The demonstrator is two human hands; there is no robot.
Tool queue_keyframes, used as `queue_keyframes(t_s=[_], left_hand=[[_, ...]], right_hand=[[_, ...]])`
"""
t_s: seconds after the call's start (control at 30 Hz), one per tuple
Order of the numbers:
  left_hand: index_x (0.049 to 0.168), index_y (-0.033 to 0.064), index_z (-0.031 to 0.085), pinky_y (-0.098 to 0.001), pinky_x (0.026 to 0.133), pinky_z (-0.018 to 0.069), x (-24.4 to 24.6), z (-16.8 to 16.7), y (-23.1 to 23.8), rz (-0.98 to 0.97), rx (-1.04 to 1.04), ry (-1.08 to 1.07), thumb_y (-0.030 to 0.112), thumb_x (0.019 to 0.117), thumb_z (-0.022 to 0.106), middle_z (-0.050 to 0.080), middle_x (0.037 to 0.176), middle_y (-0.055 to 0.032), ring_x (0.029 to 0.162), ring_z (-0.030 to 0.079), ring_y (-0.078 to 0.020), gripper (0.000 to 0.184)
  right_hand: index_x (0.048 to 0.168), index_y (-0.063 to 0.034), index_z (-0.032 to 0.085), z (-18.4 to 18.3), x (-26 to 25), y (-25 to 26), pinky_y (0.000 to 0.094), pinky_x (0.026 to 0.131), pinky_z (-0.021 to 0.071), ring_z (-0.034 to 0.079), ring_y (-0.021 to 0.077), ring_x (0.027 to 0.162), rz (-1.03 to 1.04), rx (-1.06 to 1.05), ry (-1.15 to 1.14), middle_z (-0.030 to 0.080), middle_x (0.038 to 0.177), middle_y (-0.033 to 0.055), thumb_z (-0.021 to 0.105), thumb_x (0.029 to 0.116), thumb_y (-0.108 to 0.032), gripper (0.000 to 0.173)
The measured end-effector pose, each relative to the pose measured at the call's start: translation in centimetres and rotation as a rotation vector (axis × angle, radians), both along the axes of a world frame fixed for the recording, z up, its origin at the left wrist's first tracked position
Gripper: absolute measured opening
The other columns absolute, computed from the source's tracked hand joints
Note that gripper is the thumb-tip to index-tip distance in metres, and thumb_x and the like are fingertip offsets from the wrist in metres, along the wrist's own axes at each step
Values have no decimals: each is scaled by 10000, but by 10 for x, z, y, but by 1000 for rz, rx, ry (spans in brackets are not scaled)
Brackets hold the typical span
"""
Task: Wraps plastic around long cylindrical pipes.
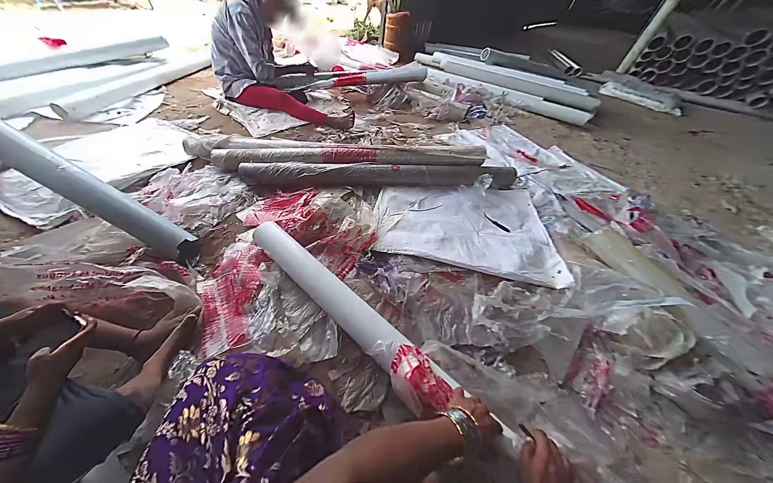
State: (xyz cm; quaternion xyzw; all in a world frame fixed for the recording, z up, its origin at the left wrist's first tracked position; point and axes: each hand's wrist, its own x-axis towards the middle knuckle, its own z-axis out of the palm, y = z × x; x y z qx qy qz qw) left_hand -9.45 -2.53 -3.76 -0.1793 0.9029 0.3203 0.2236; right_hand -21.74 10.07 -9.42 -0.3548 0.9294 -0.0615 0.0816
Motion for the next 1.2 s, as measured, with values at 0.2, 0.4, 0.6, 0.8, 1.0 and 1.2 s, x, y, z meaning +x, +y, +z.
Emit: queue_keyframes(t_s=[0.2,0.4,0.6,0.8,1.0,1.2], left_hand=[[1289,60,671,-657,1119,356,22,2,16,-73,-44,-87,269,1047,546,684,1289,-212,1264,607,-408,344],[1380,59,630,-621,1158,331,67,11,21,-159,25,-9,221,1060,544,636,1366,-225,1343,545,-412,369],[1359,16,637,-556,1120,420,101,25,7,-140,123,178,193,1028,620,616,1349,-240,1324,533,-428,376],[1399,97,618,-561,1157,358,98,13,-77,202,1,280,230,1042,575,559,1488,-139,1397,495,-344,384],[1254,25,678,-614,1077,451,78,-2,-92,237,-108,-44,221,1057,499,630,1363,-206,1323,569,-395,331],[1328,-42,601,-499,1138,423,83,-23,-89,330,-183,130,135,1090,404,616,1375,-230,1351,550,-367,356]], right_hand=[[1382,-49,616,15,-5,-9,627,1118,353,532,393,1359,-63,158,-102,620,1402,201,424,1084,-217,392],[1425,-62,589,18,-16,-15,641,1146,326,541,361,1376,-136,210,-225,625,1419,188,412,1095,-238,413],[1415,-74,590,15,-31,-18,643,1130,356,573,377,1340,-276,242,-231,649,1375,205,473,1068,-257,408],[1414,-33,576,14,-24,-10,643,1150,321,570,385,1339,-239,142,-207,640,1385,215,434,1098,-226,397],[1420,-38,580,14,-25,-5,610,1163,326,568,370,1345,-241,97,-183,650,1379,199,418,1107,-232,403],[1410,-28,580,19,-25,-5,615,1166,310,566,373,1343,-247,100,-224,644,1379,209,400,1113,-243,408]])
